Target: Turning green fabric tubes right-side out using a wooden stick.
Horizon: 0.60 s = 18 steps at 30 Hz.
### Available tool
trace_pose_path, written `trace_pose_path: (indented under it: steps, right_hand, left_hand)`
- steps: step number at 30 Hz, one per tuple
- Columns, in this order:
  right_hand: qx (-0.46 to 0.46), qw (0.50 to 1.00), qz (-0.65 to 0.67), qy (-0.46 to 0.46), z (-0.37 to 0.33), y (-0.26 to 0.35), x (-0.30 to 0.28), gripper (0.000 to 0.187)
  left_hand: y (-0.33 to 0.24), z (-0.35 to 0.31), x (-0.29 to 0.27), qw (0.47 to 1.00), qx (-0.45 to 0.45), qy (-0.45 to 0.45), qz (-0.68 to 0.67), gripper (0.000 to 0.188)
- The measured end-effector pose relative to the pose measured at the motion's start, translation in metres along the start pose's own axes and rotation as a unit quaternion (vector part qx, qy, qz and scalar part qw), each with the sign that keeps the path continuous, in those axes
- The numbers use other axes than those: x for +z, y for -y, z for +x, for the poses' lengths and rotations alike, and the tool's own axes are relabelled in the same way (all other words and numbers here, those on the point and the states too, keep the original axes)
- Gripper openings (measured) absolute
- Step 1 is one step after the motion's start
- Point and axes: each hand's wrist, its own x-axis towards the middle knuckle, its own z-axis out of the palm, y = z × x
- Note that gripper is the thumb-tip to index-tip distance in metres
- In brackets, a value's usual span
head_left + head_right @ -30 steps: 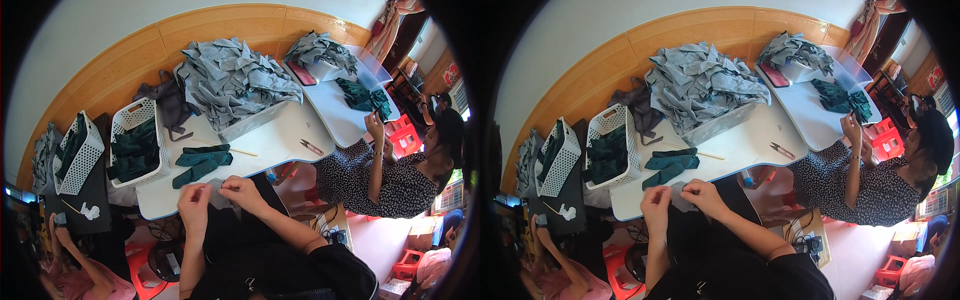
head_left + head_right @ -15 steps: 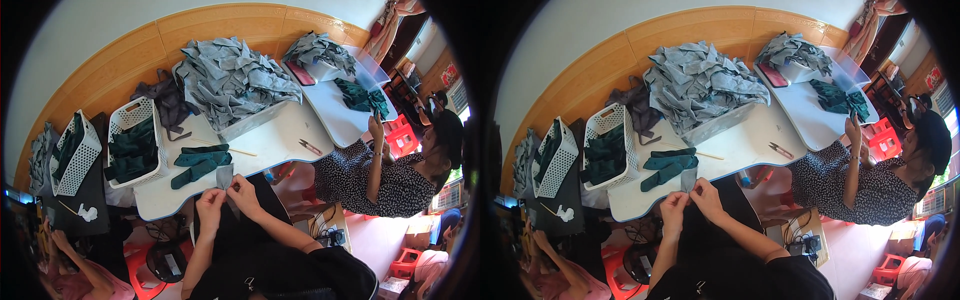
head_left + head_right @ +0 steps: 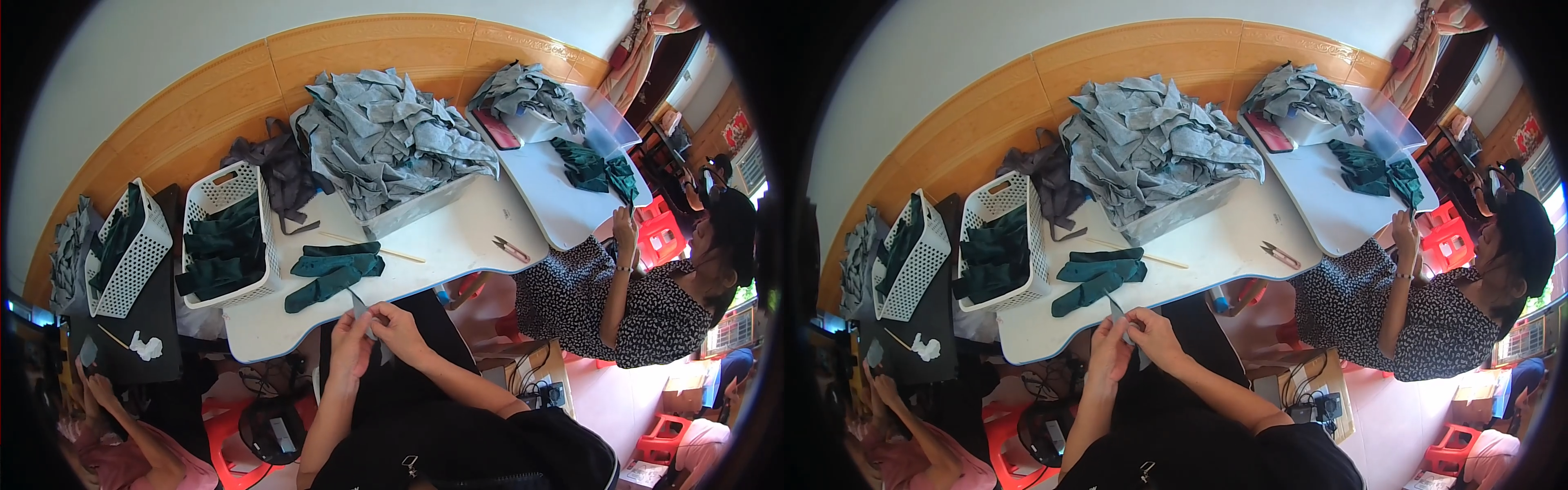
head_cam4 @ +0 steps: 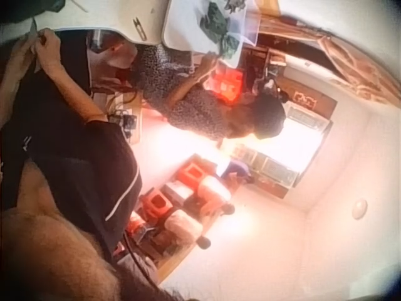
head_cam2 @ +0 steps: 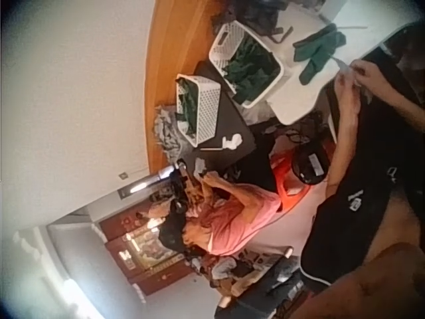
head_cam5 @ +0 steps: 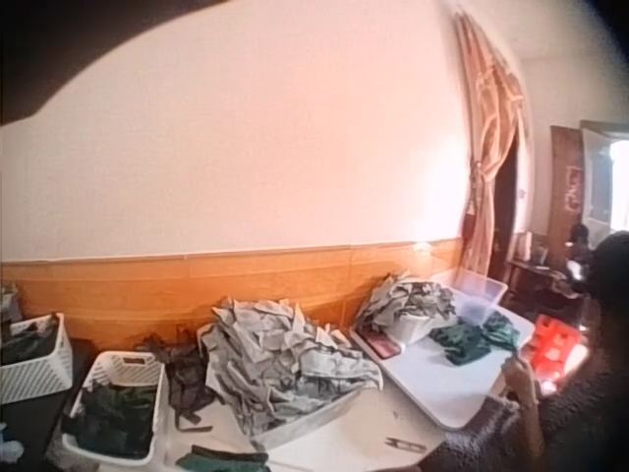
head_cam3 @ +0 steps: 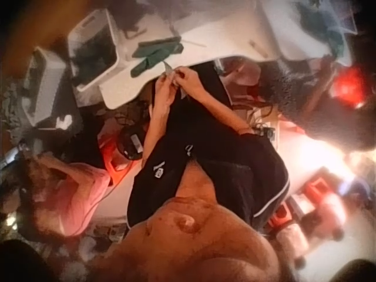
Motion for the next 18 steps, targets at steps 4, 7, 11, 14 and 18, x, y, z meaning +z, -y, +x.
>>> trace_pose_path:
  steps: [4, 7, 11, 14, 18]
  right_hand:
    - [-0.045, 0.995, -0.085, -0.038, 0.0, -0.003, 0.004, 0.021]
    - [-0.05, 0.994, -0.079, -0.052, 0.0, -0.002, 0.003, 0.02]
    - [-0.023, 0.996, -0.082, -0.03, -0.001, 0.004, 0.0, 0.02]
    - [-0.032, 0.994, -0.101, -0.035, -0.001, 0.007, 0.002, 0.019]
    - [-0.18, 0.973, -0.107, -0.1, -0.002, 0.006, 0.006, 0.02]
  left_hand:
    - [0.013, -0.01, 0.011, 1.0, 0.0, 0.003, 0.002, 0.032]
    - [0.009, -0.01, 0.012, 0.999, -0.03, -0.007, 0.016, 0.029]
    - [0.0, -0.007, 0.01, 1.0, -0.008, -0.006, -0.003, 0.029]
    - [0.005, -0.006, 0.013, 0.998, 0.03, -0.008, 0.055, 0.034]
    - [0.018, -0.01, 0.022, 1.0, 0.016, -0.005, -0.001, 0.035]
